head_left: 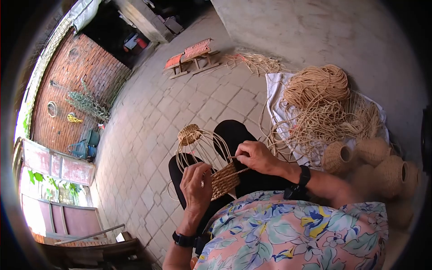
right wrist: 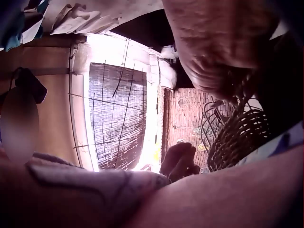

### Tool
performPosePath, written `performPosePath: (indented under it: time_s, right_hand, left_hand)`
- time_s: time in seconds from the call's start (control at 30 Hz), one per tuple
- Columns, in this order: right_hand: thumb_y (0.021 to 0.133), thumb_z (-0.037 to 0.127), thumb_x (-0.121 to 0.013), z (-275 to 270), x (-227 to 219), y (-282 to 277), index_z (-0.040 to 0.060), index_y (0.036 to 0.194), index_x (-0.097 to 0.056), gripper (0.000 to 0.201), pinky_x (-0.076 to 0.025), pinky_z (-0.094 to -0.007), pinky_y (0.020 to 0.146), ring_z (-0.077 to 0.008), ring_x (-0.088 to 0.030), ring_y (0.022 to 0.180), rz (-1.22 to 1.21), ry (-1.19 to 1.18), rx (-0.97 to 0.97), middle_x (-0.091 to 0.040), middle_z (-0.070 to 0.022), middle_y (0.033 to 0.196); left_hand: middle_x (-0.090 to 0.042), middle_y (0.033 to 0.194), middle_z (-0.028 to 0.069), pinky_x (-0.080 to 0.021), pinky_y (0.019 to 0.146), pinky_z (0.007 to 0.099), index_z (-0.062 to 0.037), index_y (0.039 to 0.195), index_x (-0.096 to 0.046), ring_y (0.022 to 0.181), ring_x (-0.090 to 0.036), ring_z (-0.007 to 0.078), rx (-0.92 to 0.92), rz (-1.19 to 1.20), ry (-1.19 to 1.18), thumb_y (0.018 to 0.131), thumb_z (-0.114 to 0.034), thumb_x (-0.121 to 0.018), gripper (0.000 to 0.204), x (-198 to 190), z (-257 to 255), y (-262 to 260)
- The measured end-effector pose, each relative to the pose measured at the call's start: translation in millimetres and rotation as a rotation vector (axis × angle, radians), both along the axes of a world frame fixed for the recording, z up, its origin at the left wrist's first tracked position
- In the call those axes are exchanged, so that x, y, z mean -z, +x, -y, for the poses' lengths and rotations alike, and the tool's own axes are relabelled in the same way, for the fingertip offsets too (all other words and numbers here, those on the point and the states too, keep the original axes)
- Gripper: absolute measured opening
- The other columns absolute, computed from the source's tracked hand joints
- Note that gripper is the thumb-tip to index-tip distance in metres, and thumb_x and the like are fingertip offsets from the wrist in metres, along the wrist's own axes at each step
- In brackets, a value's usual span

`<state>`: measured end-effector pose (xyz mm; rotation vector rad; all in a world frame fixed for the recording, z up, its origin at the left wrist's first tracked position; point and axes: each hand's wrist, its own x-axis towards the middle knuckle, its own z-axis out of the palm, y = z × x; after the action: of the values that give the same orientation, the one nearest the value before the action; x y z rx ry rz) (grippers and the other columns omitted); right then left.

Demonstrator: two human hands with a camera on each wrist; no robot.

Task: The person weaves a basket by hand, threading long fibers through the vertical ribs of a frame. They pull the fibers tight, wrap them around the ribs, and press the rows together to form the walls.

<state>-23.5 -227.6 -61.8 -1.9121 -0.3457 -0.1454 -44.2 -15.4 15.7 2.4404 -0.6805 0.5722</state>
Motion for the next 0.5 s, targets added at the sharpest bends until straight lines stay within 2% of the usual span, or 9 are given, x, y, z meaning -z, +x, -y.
performPosePath:
  time_s: [0.03,0.07,0.13,0.17,0.37,0.5]
  right_hand:
    - [0.079,0.012,-0.062,-0.5,-0.4,1.3,0.0026,0.077,-0.060,0.010,-0.048,-0.0355,0.062,-0.0280,-0.061,0.068,-0.013,0.002,-0.018,-0.061,-0.0127,0.077]
    - [0.079,0.012,-0.062,-1.7,-2.9,3.0,0.0026,0.077,-0.060,0.010,-0.048,-0.0355,0.062,-0.0280,-0.061,0.068,-0.014,0.002,-0.014,-0.061,-0.0127,0.077]
    - [0.078,0.012,-0.062,-6.2,-9.7,6.6,0.0026,0.077,-0.060,0.009,-0.048,-0.0369,0.062,-0.0293,-0.062,0.069,0.020,0.002,-0.061,-0.061,-0.0135,0.078]
    - [0.077,0.011,-0.062,-9.8,-8.5,10.2,0.0025,0.079,-0.060,0.009,-0.049,-0.0381,0.063,-0.0310,-0.063,0.072,0.062,0.000,-0.068,-0.061,-0.0144,0.078]
    - [0.077,0.009,-0.061,-24.7,2.0,25.2,0.0015,0.083,-0.061,0.009,-0.049,-0.0383,0.064,-0.0324,-0.063,0.074,0.138,0.073,-0.146,-0.061,-0.0150,0.078]
    - [0.078,0.010,-0.061,-25.8,5.6,27.9,0.0014,0.083,-0.061,0.010,-0.050,-0.0383,0.064,-0.0325,-0.063,0.074,0.137,0.125,-0.161,-0.062,-0.0148,0.078]
  left_hand:
    - [-0.064,0.088,0.0083,-0.050,0.064,0.0359,-0.0067,0.094,-0.062,0.078,-0.060,0.0261,0.046,0.009,0.090,0.073,0.004,-0.063,0.023,-4.3,5.0,6.3]
    - [-0.064,0.088,0.0083,-0.050,0.064,0.0359,-0.0067,0.094,-0.062,0.078,-0.060,0.0261,0.049,0.008,0.091,0.073,0.004,-0.063,0.023,-7.2,10.0,9.8]
    - [-0.065,0.088,0.0071,-0.049,0.063,0.0375,-0.0095,0.101,-0.060,0.080,-0.061,0.0246,0.052,-0.072,0.287,0.075,0.000,-0.061,0.028,-10.2,17.7,12.6]
    - [-0.064,0.082,0.0066,-0.048,0.059,0.0387,-0.0104,0.104,-0.058,0.077,-0.063,0.0242,0.065,-0.067,0.383,0.076,-0.003,-0.059,0.029,-6.9,17.6,16.4]
    - [-0.060,0.071,0.0081,-0.046,0.051,0.0395,-0.0125,0.101,-0.058,0.063,-0.063,0.0265,0.023,-0.127,0.421,0.077,-0.004,-0.056,0.026,-0.4,21.8,23.1]
    - [-0.060,0.070,0.0082,-0.047,0.052,0.0400,-0.0138,0.102,-0.058,0.063,-0.063,0.0272,0.053,-0.103,0.355,0.075,-0.002,-0.057,0.029,4.5,18.8,24.4]
